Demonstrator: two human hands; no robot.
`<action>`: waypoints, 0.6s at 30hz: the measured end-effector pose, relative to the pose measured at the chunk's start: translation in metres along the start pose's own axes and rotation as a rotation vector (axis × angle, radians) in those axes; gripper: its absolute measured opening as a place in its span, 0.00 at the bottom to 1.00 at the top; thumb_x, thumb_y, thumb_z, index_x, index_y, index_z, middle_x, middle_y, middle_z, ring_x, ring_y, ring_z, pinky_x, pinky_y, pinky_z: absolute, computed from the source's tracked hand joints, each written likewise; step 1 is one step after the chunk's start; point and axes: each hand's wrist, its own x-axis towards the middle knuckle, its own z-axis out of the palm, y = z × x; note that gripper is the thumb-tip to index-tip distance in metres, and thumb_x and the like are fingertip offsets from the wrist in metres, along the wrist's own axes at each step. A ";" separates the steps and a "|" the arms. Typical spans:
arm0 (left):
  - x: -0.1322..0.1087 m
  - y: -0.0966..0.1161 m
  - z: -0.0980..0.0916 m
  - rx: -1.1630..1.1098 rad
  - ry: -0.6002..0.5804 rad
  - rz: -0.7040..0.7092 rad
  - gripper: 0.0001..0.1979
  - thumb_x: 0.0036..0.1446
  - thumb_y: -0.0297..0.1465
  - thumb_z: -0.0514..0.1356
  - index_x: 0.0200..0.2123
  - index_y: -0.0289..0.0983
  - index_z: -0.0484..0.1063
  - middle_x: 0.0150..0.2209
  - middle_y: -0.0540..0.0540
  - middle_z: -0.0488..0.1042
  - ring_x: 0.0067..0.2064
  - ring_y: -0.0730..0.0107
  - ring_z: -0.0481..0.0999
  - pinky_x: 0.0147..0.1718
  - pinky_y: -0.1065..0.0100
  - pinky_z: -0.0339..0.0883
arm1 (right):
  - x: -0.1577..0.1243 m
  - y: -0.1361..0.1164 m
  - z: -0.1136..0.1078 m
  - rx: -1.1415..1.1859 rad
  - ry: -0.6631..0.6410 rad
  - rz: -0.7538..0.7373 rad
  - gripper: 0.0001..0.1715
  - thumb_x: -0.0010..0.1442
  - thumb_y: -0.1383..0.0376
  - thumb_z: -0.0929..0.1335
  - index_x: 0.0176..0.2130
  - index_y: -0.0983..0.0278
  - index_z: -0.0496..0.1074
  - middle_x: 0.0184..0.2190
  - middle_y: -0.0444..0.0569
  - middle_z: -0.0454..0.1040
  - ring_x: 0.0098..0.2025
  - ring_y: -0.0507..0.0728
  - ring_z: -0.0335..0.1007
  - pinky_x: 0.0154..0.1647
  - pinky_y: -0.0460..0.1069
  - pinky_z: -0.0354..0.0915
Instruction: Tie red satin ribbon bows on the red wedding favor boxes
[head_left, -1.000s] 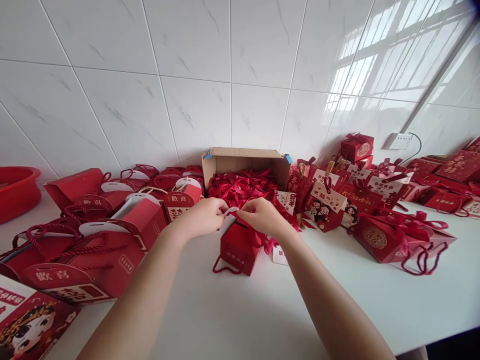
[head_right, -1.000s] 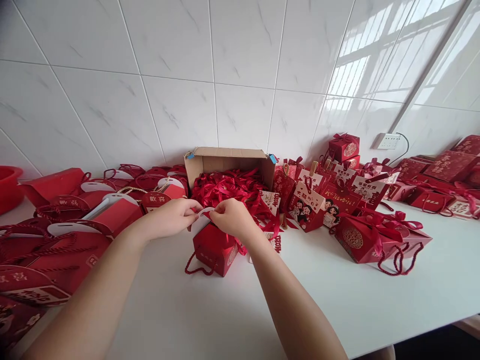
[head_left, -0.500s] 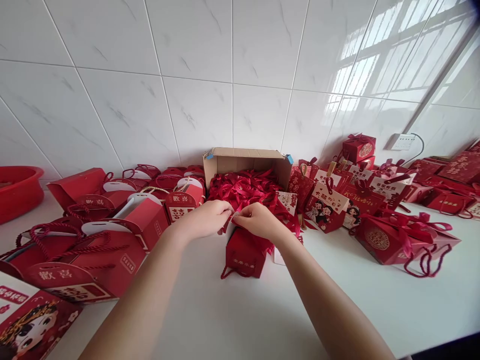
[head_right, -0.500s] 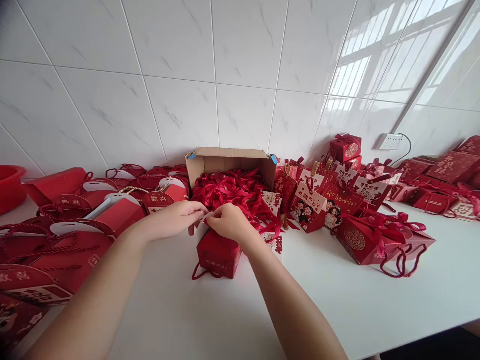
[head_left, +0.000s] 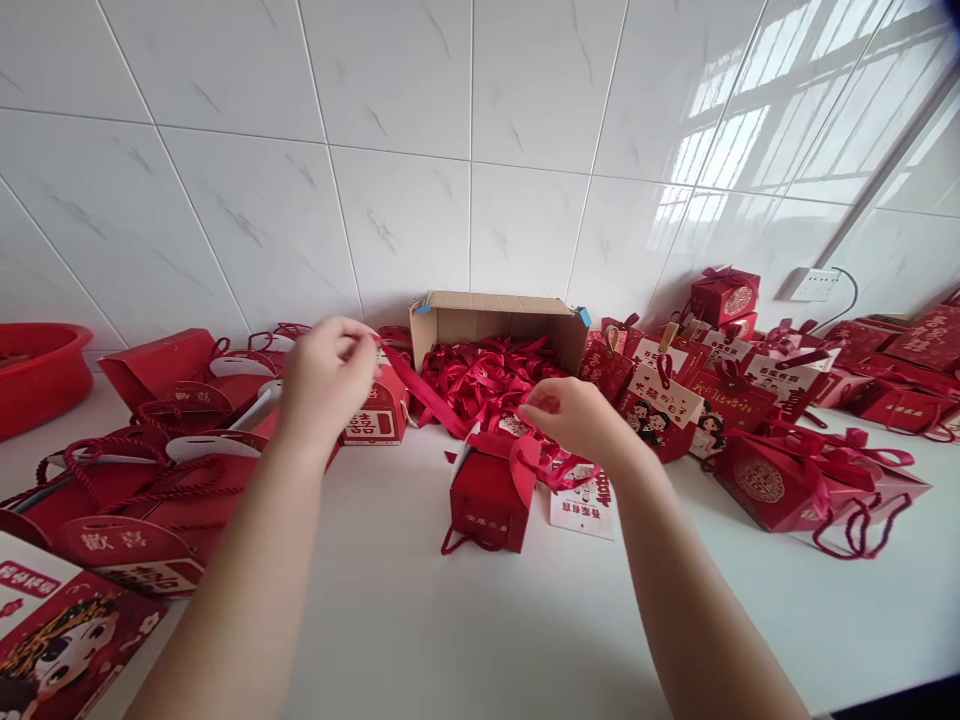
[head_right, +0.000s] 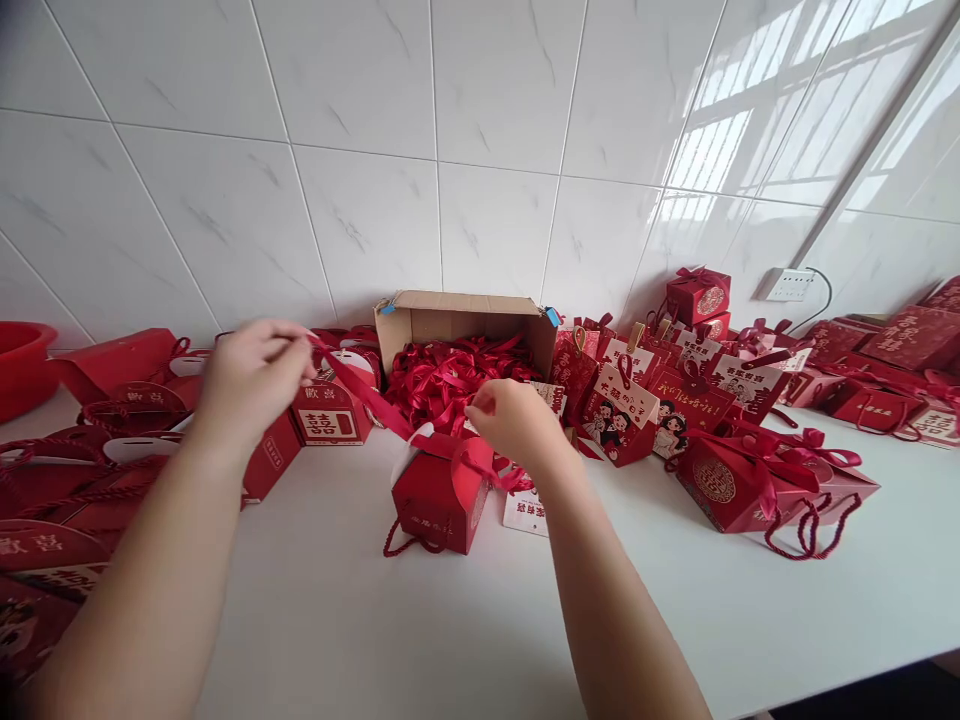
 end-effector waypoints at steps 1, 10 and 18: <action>0.001 0.001 -0.004 -0.045 0.070 -0.015 0.10 0.55 0.34 0.53 0.39 0.38 0.68 0.28 0.49 0.74 0.29 0.66 0.73 0.30 0.68 0.65 | -0.001 0.003 -0.006 -0.051 -0.033 -0.004 0.09 0.54 0.60 0.67 0.31 0.62 0.74 0.29 0.48 0.76 0.29 0.55 0.69 0.27 0.48 0.61; -0.012 0.011 0.020 0.028 -0.621 0.035 0.13 0.52 0.40 0.59 0.39 0.41 0.69 0.42 0.47 0.75 0.44 0.62 0.74 0.38 0.68 0.68 | -0.003 0.017 -0.014 -0.158 -0.470 0.004 0.15 0.47 0.54 0.73 0.30 0.63 0.72 0.34 0.52 0.77 0.32 0.59 0.71 0.26 0.49 0.62; -0.017 0.009 0.033 0.174 -1.076 0.116 0.11 0.51 0.38 0.59 0.37 0.41 0.67 0.35 0.49 0.74 0.33 0.66 0.73 0.29 0.69 0.64 | 0.005 0.016 0.003 -0.147 -0.478 -0.086 0.11 0.47 0.70 0.69 0.34 0.61 0.68 0.35 0.46 0.76 0.35 0.55 0.71 0.29 0.46 0.61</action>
